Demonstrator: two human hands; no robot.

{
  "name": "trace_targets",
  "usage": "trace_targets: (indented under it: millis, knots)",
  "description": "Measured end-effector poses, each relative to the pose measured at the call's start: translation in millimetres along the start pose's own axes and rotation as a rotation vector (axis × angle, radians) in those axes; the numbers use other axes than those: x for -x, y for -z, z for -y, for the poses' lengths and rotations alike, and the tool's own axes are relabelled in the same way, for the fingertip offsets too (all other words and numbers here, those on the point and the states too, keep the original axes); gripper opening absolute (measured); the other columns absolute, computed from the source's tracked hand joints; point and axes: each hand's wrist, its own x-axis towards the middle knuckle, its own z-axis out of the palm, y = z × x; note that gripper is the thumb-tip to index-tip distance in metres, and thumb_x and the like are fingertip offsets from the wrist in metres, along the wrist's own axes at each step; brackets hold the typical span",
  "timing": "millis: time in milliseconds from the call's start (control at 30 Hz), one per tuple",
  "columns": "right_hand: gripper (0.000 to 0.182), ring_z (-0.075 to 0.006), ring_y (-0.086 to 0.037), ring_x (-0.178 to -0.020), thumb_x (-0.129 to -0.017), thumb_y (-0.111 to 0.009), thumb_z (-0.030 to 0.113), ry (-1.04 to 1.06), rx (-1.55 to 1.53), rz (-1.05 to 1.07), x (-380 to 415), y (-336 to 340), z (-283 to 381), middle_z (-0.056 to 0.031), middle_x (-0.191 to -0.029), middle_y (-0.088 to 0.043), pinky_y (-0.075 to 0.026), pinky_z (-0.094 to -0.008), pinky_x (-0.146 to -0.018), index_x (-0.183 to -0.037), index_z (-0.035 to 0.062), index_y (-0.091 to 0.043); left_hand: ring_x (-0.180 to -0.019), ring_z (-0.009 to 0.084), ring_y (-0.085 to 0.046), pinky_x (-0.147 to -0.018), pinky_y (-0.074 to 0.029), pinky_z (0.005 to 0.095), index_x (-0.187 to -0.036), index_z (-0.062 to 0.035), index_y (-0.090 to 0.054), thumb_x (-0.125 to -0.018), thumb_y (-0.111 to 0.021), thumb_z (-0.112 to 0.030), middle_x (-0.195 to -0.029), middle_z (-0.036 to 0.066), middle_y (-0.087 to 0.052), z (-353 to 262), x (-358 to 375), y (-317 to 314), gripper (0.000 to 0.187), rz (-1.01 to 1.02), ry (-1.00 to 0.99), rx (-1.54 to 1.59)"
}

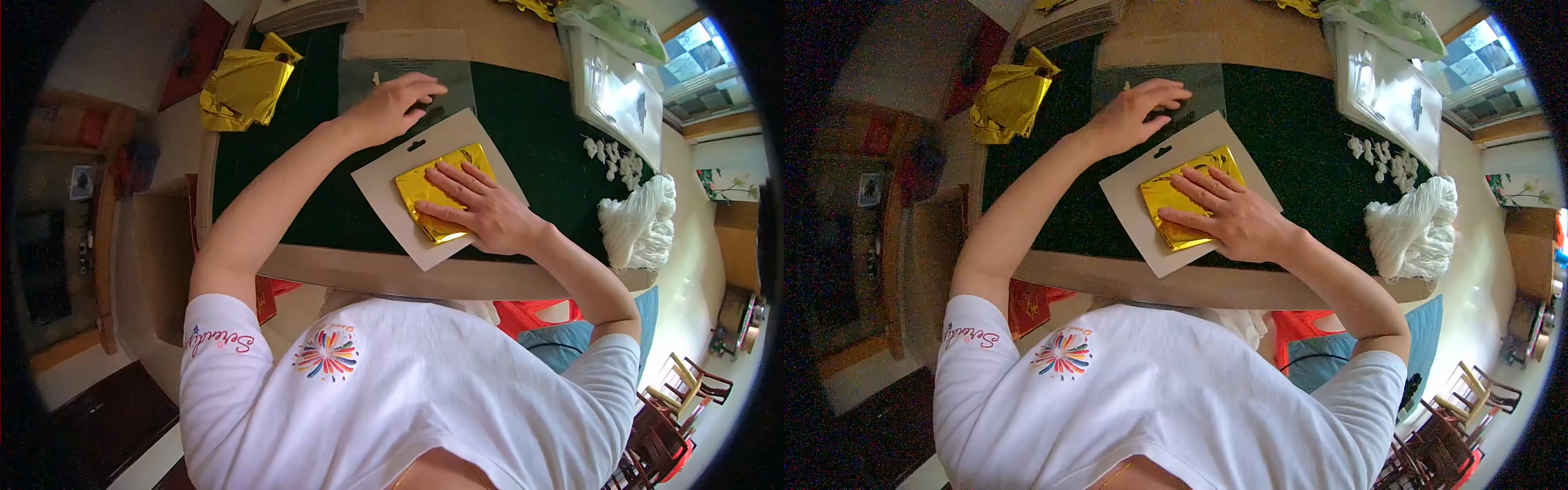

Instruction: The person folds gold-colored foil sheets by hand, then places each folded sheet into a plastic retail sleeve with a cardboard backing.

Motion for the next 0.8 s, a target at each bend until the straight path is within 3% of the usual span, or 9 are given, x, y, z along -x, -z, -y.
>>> trace_targets:
  millis: [67,133,167,267,433,500,633,733,800]
  knots:
    - [0.068,-0.0304,-0.02,-0.146,-0.084,-0.059,0.012,-0.007,-0.014,0.014,-0.8,1.1,0.3,-0.0136,-0.157,-0.025,-0.015,-0.047,-0.12,-0.147,0.029,-0.038,-0.131,0.0295,-0.046,-0.11,-0.037,0.0462,-0.13,-0.0187,-0.058,-0.088,-0.064,-0.008,-0.145,0.009,-0.044,8.4,-2.2,4.3,0.043,-0.005,0.0,-0.097]
    - [0.069,-0.0303,-0.02,-0.146,-0.084,-0.059,0.011,-0.008,-0.01,0.018,-0.6,0.5,0.6,-0.0134,-0.157,-0.024,-0.015,-0.0469,-0.12,-0.147,0.0293,-0.037,-0.134,0.0284,-0.042,-0.109,-0.038,0.0457,-0.128,-0.0196,-0.06,-0.088,-0.066,-0.017,-0.146,0.009,-0.044,18.8,2.5,13.8,0.041,-0.144,-0.251,-0.594]
    - [0.069,-0.0302,-0.019,-0.147,-0.084,-0.059,0.011,-0.01,-0.006,0.021,-0.4,0.6,0.4,-0.0133,-0.157,-0.024,-0.015,-0.0468,-0.12,-0.147,0.0296,-0.037,-0.137,0.0277,-0.038,-0.111,-0.035,0.0451,-0.13,-0.0209,-0.059,-0.09,-0.065,-0.024,-0.146,0.008,-0.044,25.1,6.9,20.8,0.041,-0.032,-0.208,-0.636]
    - [0.07,-0.03,-0.018,-0.147,-0.084,-0.059,0.01,-0.019,0.0,0.047,-1.5,2.1,1.6,-0.0129,-0.157,-0.023,-0.014,-0.0467,-0.121,-0.147,0.0301,-0.036,-0.136,0.0275,-0.039,-0.114,-0.032,0.0454,-0.132,-0.0215,-0.057,-0.093,-0.061,-0.024,-0.146,0.008,-0.044,22.6,21.0,18.5,0.039,0.058,-0.039,-0.544]
    - [0.071,-0.0296,-0.018,-0.147,-0.085,-0.059,0.009,-0.018,-0.003,0.046,-2.4,0.1,1.4,-0.0125,-0.157,-0.023,-0.013,-0.0471,-0.121,-0.148,0.0305,-0.035,-0.135,0.0283,-0.039,-0.113,-0.033,0.0474,-0.136,-0.0243,-0.053,-0.096,-0.054,-0.019,-0.148,0.008,-0.041,15.1,16.0,-1.4,0.04,0.043,-0.085,-0.439]
    - [0.07,-0.0295,-0.018,-0.147,-0.085,-0.059,0.01,-0.014,0.001,0.045,-2.5,-0.1,0.7,-0.0125,-0.157,-0.023,-0.013,-0.0474,-0.121,-0.148,0.0306,-0.035,-0.134,0.028,-0.04,-0.111,-0.034,0.0494,-0.136,-0.0233,-0.053,-0.097,-0.051,-0.018,-0.146,0.008,-0.043,8.1,12.0,-4.9,0.039,0.046,-0.126,-0.704]
    - [0.071,-0.0301,-0.018,-0.147,-0.084,-0.059,0.009,-0.015,0.01,0.035,-1.9,-0.9,1.2,-0.0128,-0.157,-0.024,-0.013,-0.0478,-0.12,-0.148,0.0305,-0.035,-0.136,0.0288,-0.039,-0.112,-0.033,0.0505,-0.134,-0.023,-0.056,-0.094,-0.054,-0.009,-0.146,0.01,-0.043,-1.4,6.5,1.1,0.042,0.117,-0.1,-0.733]
    - [0.073,-0.0305,-0.019,-0.147,-0.082,-0.06,0.008,-0.015,0.004,0.028,-2.0,-2.6,1.0,-0.0132,-0.157,-0.024,-0.013,-0.0478,-0.12,-0.148,0.0302,-0.036,-0.137,0.0291,-0.038,-0.111,-0.033,0.0528,-0.133,-0.0192,-0.056,-0.09,-0.059,-0.008,-0.146,0.011,-0.043,2.0,5.8,0.9,0.044,0.037,-0.239,-0.77]
    - [0.073,-0.0306,-0.019,-0.147,-0.082,-0.059,0.008,-0.015,0.01,0.033,-2.4,-2.2,1.3,-0.0132,-0.157,-0.024,-0.013,-0.0479,-0.12,-0.148,0.0299,-0.036,-0.137,0.0288,-0.038,-0.111,-0.033,0.0514,-0.132,-0.0122,-0.053,-0.086,-0.064,-0.008,-0.146,0.011,-0.042,-0.9,2.0,-0.7,0.047,0.144,-0.281,-0.819]
